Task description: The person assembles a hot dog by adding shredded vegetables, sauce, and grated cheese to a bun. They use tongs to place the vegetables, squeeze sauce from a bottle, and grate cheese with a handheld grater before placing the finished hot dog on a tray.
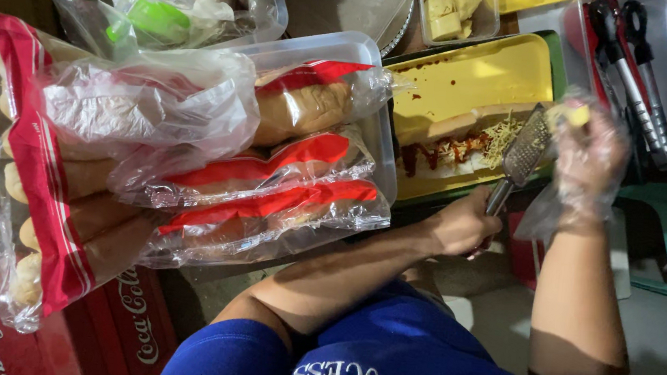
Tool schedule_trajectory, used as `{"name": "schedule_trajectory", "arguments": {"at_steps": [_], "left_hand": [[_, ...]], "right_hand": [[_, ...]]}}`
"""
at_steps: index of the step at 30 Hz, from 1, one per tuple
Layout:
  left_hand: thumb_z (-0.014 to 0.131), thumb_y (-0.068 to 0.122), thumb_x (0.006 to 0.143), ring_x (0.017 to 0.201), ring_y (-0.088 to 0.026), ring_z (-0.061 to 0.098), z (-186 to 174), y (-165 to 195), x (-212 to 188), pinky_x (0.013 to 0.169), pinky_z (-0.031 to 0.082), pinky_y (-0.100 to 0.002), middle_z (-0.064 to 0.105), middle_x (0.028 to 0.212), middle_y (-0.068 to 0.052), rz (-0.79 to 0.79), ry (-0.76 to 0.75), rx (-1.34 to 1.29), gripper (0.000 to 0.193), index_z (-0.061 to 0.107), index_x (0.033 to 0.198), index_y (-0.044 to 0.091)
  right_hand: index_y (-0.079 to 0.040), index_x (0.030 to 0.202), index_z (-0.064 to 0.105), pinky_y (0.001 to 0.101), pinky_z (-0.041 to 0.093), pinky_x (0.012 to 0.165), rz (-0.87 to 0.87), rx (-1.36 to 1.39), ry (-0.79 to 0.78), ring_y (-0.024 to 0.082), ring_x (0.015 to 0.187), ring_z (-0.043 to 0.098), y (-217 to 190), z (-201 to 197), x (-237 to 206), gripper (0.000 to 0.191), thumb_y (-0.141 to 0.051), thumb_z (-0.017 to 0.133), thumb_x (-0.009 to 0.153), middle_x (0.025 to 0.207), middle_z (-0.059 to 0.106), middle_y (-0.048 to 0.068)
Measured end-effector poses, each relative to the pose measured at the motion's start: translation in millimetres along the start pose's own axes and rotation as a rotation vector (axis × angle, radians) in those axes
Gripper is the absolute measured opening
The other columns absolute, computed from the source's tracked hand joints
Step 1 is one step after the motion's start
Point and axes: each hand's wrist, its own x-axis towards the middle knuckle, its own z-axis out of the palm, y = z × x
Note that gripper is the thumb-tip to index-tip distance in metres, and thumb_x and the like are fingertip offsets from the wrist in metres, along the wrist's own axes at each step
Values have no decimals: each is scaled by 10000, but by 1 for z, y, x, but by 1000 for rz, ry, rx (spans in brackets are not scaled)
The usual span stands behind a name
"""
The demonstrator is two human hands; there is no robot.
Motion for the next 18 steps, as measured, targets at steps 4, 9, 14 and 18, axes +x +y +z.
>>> {"name": "schedule_trajectory", "arguments": {"at_steps": [4, 9, 14, 18], "left_hand": [[553, 3, 871, 434, -199, 543, -5, 0, 3, 382, 456, -363, 550, 604, -108, 78, -68, -57, 146, 498, 994, -52], [548, 5, 869, 443, -172, 526, -3, 3, -2, 374, 453, -354, 540, 639, -74, 26, -21, -26, 183, 462, 1030, -2], [544, -14, 841, 432, -181, 514, 1, 1, 0, 351, 424, -347, 520, 621, -91, 92, -38, -58, 233, 471, 1055, -69], [599, 24, 857, 491, -173, 542, -2, -6, 4, 409, 456, -344, 545, 659, -74, 22, 70, 52, 304, 444, 1113, -34]], "right_hand": [[-57, 1265, 671, 308, 608, 892, -62, -499, 24, 169, 1077, 704, -9, 11, -14, 286, -305, 645, 1124, 1226, 719, 96], [-57, 1121, 627, 326, 601, 885, -177, -588, 14, 178, 1025, 717, -16, 23, -24, 337, -390, 603, 1165, 1112, 732, 88], [-48, 1030, 614, 325, 573, 806, -218, -602, -53, 187, 929, 672, -20, 32, -23, 346, -368, 685, 1140, 1019, 695, 99], [-46, 1017, 640, 347, 561, 821, -157, -761, 8, 181, 897, 672, -24, 35, -16, 310, -322, 742, 1113, 1003, 715, 100]]}}
